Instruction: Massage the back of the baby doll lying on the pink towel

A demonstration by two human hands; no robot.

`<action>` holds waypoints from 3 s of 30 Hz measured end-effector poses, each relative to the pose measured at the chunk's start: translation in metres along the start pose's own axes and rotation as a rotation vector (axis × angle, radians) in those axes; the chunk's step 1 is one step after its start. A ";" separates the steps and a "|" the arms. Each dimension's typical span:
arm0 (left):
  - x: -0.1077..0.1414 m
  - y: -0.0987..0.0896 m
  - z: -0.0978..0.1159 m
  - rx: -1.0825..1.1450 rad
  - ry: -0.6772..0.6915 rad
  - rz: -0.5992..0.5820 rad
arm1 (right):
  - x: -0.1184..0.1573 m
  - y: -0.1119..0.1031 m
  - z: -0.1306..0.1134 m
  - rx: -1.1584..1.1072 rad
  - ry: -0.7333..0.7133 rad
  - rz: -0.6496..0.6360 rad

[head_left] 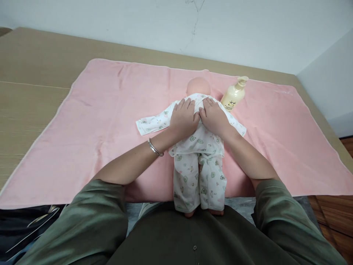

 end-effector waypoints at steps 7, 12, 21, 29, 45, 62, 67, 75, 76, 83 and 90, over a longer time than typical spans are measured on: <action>-0.013 0.001 -0.008 0.022 -0.061 -0.059 | 0.016 -0.003 -0.022 0.036 -0.090 0.046; -0.012 0.009 -0.010 0.023 -0.056 -0.004 | 0.004 -0.001 -0.008 -0.020 -0.046 0.029; -0.011 0.013 -0.010 0.051 -0.037 0.057 | -0.002 0.010 0.004 -0.015 -0.040 0.116; -0.011 0.014 -0.011 0.071 -0.034 0.060 | -0.002 0.011 0.005 -0.021 -0.042 0.117; -0.012 0.011 -0.011 0.058 -0.044 0.040 | -0.002 0.015 0.006 -0.028 -0.051 0.134; -0.012 0.004 -0.007 0.064 -0.022 -0.066 | 0.015 0.001 -0.018 0.038 -0.072 0.076; -0.016 0.003 -0.009 0.038 -0.021 -0.058 | 0.023 0.000 -0.029 0.043 -0.111 0.075; 0.012 -0.003 0.006 -0.025 0.080 0.072 | -0.002 -0.005 0.003 -0.047 -0.041 -0.022; 0.009 -0.003 0.005 -0.018 0.074 0.062 | -0.002 -0.004 0.002 -0.037 -0.029 -0.020; -0.012 -0.004 -0.007 0.015 -0.029 -0.036 | 0.017 0.001 -0.026 0.025 -0.102 0.056; 0.013 -0.003 0.005 -0.028 0.037 0.060 | 0.003 0.002 -0.005 -0.061 -0.028 0.011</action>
Point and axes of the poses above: each hand's wrist, its own x-axis away from the middle knuckle, its own y-axis out of the palm, z = x × y, the point moved 4 cm from there along -x, towards the middle knuckle, and after that the axes turned 15 degrees about -y, right-handed, at the moved point
